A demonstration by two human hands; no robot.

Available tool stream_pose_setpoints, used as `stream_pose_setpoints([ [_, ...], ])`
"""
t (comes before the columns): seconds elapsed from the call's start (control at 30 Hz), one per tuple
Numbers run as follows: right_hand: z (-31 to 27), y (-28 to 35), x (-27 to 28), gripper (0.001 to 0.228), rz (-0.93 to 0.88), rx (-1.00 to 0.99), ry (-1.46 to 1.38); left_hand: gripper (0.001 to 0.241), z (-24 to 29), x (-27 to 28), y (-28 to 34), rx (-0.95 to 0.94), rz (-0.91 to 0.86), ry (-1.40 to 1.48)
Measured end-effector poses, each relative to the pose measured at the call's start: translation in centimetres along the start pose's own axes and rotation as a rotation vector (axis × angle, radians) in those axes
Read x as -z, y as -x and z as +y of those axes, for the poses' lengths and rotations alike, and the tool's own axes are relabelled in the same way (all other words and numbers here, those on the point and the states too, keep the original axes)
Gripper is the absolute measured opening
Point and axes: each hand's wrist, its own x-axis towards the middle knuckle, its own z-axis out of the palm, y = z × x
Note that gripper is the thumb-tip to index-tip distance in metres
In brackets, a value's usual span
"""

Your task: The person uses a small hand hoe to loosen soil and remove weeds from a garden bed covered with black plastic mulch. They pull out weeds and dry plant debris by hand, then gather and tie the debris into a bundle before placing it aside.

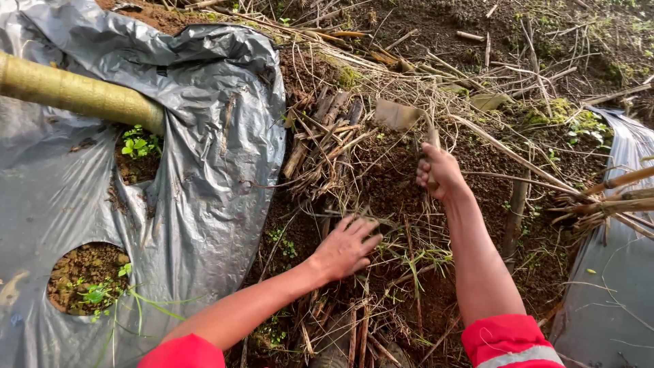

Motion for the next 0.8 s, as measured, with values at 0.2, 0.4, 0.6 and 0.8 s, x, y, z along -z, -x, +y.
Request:
stream_pose_setpoints([
  [0.2,1.6,3.6,1.3,0.023,-0.01,0.037,0.206,0.06,-1.7,-3.8,-2.9,0.055,0.14,-0.01],
  [0.4,5.8,9.0,3.7,0.037,0.243,0.516,0.94,0.075,-3.2,-11.6,-5.9,0.013,0.371,-0.172],
  [0.6,4.2,11.1,2.8,0.019,0.368,0.706,0.399,0.024,-1.6,-14.8,-5.3,-0.065,0.403,-0.154],
  [0.8,1.6,9.6,1.6,0.012,0.403,0.295,-0.051,0.008,0.9,-11.2,-3.2,-0.063,0.322,-0.003],
])
